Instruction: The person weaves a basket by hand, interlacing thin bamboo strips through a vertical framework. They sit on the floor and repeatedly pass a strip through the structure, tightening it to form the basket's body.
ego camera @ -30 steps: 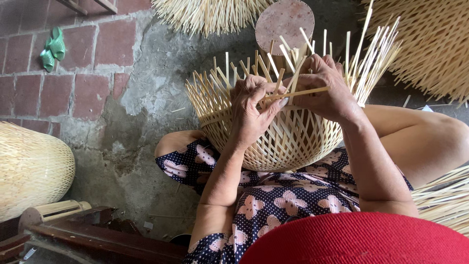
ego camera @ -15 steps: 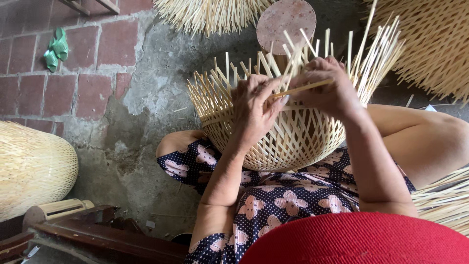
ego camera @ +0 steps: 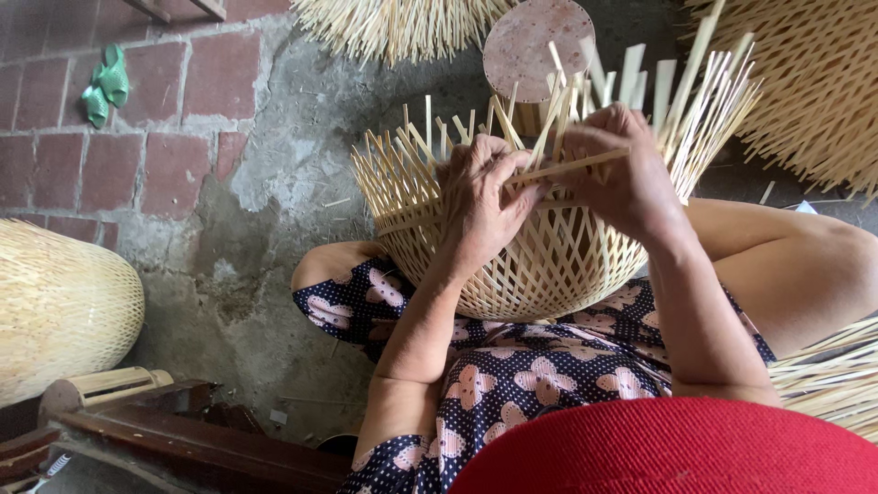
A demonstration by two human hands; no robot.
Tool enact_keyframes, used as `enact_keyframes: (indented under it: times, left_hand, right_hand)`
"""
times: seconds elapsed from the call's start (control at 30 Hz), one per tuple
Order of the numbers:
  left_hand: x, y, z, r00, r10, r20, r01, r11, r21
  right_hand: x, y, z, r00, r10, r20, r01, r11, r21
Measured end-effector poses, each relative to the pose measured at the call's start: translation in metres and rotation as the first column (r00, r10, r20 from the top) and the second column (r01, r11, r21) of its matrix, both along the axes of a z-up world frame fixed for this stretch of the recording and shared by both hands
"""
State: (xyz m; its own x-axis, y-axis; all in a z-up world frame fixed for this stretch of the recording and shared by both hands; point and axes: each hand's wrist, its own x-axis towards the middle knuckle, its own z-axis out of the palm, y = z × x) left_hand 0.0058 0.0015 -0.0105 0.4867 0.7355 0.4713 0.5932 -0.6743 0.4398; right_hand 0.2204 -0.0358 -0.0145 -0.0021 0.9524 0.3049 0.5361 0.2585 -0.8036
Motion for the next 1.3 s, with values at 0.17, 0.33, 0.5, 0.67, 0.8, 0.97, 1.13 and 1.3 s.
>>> enact_keyframes:
  times: [0.17,0.33,0.5,0.67,0.8,0.97,1.13,1.3]
  left_hand:
    - [-0.001,0.001,-0.004,1.0,0.0,0.022,0.003,0.994,-0.107]
    - [-0.001,0.0,0.002,0.996,-0.017,0.092,0.026,0.995,-0.096]
    - [-0.006,-0.004,0.012,0.988,-0.047,0.15,0.06,0.994,-0.088]
    - [-0.009,0.0,0.002,0.979,-0.079,0.19,0.096,0.992,-0.079]
    - [-0.009,0.002,-0.006,0.978,-0.046,0.201,0.061,0.996,-0.071]
    - [-0.011,0.001,-0.006,0.968,-0.074,0.239,0.086,0.996,-0.037]
    - [-0.01,0.0,-0.007,0.991,-0.031,0.13,0.033,0.999,-0.013]
    - [0.001,0.001,-0.015,0.998,-0.009,0.054,0.003,0.993,0.115]
  right_hand:
    - [-0.014,0.017,-0.009,0.986,-0.015,-0.168,0.014,1.0,-0.005]
    - [-0.01,0.018,-0.017,0.819,0.103,-0.565,-0.091,0.995,0.049]
    - [0.012,-0.002,-0.031,0.591,0.254,-0.765,-0.198,0.966,0.167]
    - [0.015,-0.019,-0.038,0.808,0.269,-0.525,-0.117,0.945,0.304]
    - [0.008,-0.022,-0.022,0.976,-0.215,0.041,0.204,0.961,0.188]
    - [0.018,-0.015,-0.014,0.973,-0.211,0.098,0.196,0.969,0.148]
    - [0.03,-0.005,-0.028,0.997,-0.069,0.034,0.07,0.998,-0.009]
    - [0.032,-0.012,-0.021,0.993,-0.025,-0.112,0.025,1.0,0.0]
